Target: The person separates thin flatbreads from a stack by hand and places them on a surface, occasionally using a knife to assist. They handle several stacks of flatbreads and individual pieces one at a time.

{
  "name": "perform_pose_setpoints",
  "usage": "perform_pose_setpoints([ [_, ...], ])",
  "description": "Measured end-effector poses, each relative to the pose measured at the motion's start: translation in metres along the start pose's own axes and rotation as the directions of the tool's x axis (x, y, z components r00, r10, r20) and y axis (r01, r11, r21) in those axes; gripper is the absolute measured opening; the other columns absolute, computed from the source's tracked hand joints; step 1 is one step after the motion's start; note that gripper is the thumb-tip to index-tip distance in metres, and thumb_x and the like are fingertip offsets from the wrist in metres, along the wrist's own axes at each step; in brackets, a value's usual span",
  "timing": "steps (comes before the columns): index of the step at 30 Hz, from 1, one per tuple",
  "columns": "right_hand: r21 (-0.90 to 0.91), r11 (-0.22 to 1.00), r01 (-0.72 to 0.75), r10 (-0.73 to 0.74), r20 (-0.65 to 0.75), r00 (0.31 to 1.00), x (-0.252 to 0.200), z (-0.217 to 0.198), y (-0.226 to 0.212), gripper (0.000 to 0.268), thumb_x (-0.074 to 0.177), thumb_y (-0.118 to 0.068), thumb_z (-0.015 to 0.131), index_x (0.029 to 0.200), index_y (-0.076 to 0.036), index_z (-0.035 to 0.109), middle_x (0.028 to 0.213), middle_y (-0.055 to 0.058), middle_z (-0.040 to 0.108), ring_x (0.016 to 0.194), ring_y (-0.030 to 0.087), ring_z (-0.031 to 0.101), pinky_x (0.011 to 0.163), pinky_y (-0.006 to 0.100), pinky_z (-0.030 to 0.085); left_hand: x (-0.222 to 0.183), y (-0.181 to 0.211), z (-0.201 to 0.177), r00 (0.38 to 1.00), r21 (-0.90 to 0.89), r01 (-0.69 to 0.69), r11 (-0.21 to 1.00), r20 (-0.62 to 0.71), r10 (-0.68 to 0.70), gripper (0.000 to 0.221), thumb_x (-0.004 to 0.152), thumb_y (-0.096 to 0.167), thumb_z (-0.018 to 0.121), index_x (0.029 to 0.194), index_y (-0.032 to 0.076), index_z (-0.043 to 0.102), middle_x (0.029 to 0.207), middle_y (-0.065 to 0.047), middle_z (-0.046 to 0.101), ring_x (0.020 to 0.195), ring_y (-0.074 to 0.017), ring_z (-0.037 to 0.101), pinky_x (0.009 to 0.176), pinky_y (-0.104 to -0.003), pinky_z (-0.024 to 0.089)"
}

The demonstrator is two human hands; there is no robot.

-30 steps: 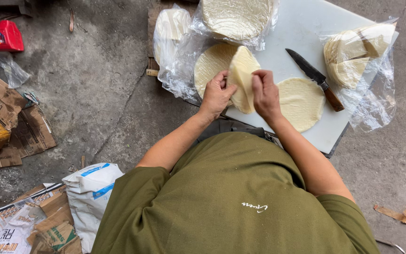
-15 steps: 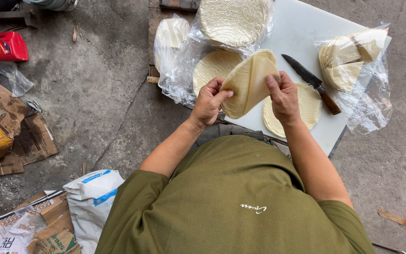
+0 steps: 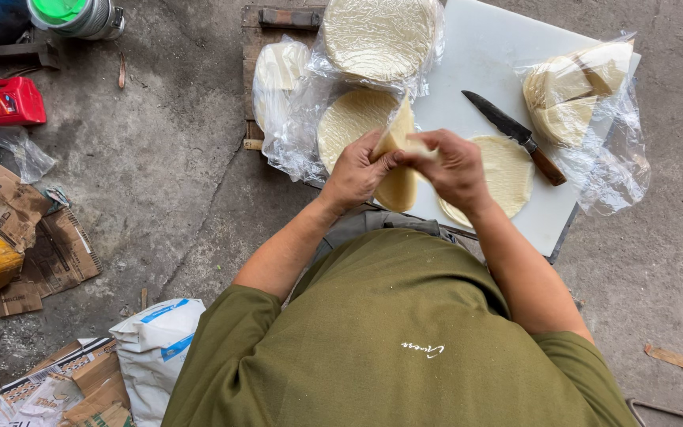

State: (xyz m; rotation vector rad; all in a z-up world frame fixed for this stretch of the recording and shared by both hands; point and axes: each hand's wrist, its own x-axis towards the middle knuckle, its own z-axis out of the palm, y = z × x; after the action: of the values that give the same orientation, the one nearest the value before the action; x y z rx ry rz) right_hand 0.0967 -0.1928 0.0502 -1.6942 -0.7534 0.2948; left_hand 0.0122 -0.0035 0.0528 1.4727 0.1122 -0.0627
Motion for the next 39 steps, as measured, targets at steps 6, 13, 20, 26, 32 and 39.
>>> perform_pose_setpoints([
  [6, 0.3, 0.927, -0.223, 0.26, -0.088, 0.962, -0.015, -0.031, 0.032, 0.016, 0.098, -0.015, 0.078, 0.105, -0.003, 0.071, 0.094, 0.005, 0.075, 0.082, 0.009, 0.069, 0.07, 0.024, 0.059, 0.003, -0.023, -0.017, 0.997, -0.003, 0.038, 0.999, 0.072, -0.037, 0.036, 0.105, 0.037, 0.066, 0.122, 0.006, 0.072, 0.095, -0.003, 0.072, 0.088, -0.0122, 0.066, 0.083, -0.03, 0.058],
  [13, 0.599, 0.79, -0.133, 0.372, -0.296, 0.88, -0.041, -0.043, 0.055, 0.019, 0.102, -0.017, 0.08, 0.107, -0.002, 0.069, 0.101, 0.006, 0.073, 0.09, 0.012, 0.067, 0.082, 0.028, 0.058, 0.007, -0.035, -0.03, 0.993, -0.441, 0.118, 0.89, 0.049, -0.107, 0.031, 0.103, 0.025, 0.069, 0.121, 0.0, 0.073, 0.098, -0.004, 0.075, 0.087, -0.0111, 0.067, 0.08, -0.03, 0.058],
  [20, 0.791, 0.609, -0.061, 0.544, -0.36, 0.758, -0.051, -0.053, 0.06, 0.028, 0.096, -0.012, 0.078, 0.119, -0.001, 0.069, 0.117, 0.009, 0.074, 0.104, 0.018, 0.071, 0.096, 0.031, 0.058, 0.017, -0.03, -0.043, 0.986, -0.596, 0.16, 0.787, 0.054, -0.16, 0.028, 0.101, 0.019, 0.069, 0.12, -0.002, 0.071, 0.104, -0.009, 0.077, 0.091, -0.0146, 0.072, 0.081, -0.032, 0.062],
  [26, 0.843, 0.537, -0.018, 0.614, -0.376, 0.694, -0.07, -0.061, 0.059, 0.028, 0.096, -0.013, 0.079, 0.12, -0.004, 0.067, 0.117, 0.008, 0.074, 0.107, 0.018, 0.07, 0.099, 0.032, 0.058, 0.018, -0.024, -0.054, 0.98, -0.58, 0.174, 0.796, 0.024, -0.197, 0.03, 0.1, 0.021, 0.072, 0.118, -0.003, 0.071, 0.104, -0.011, 0.077, 0.093, -0.0174, 0.073, 0.084, -0.034, 0.063],
  [32, 0.823, 0.568, 0.015, 0.637, -0.451, 0.625, -0.092, -0.077, 0.05, 0.027, 0.093, -0.015, 0.082, 0.115, -0.007, 0.067, 0.112, 0.006, 0.074, 0.106, 0.019, 0.07, 0.099, 0.034, 0.059, 0.018, -0.018, -0.056, 0.975, -0.569, 0.173, 0.804, -0.017, -0.222, 0.034, 0.098, 0.023, 0.075, 0.118, -0.004, 0.07, 0.106, -0.014, 0.077, 0.095, -0.02, 0.073, 0.085, -0.035, 0.062],
  [39, 0.495, 0.856, -0.148, 0.51, -0.76, 0.404, -0.13, -0.132, 0.05, 0.029, 0.094, -0.025, 0.086, 0.104, -0.006, 0.067, 0.099, 0.009, 0.075, 0.09, 0.021, 0.074, 0.082, 0.039, 0.063, 0.011, -0.011, -0.099, 0.97, -0.585, 0.031, 0.811, -0.18, -0.166, 0.033, 0.1, 0.022, 0.07, 0.121, -0.004, 0.068, 0.115, -0.016, 0.075, 0.105, -0.0238, 0.073, 0.095, -0.037, 0.062],
])
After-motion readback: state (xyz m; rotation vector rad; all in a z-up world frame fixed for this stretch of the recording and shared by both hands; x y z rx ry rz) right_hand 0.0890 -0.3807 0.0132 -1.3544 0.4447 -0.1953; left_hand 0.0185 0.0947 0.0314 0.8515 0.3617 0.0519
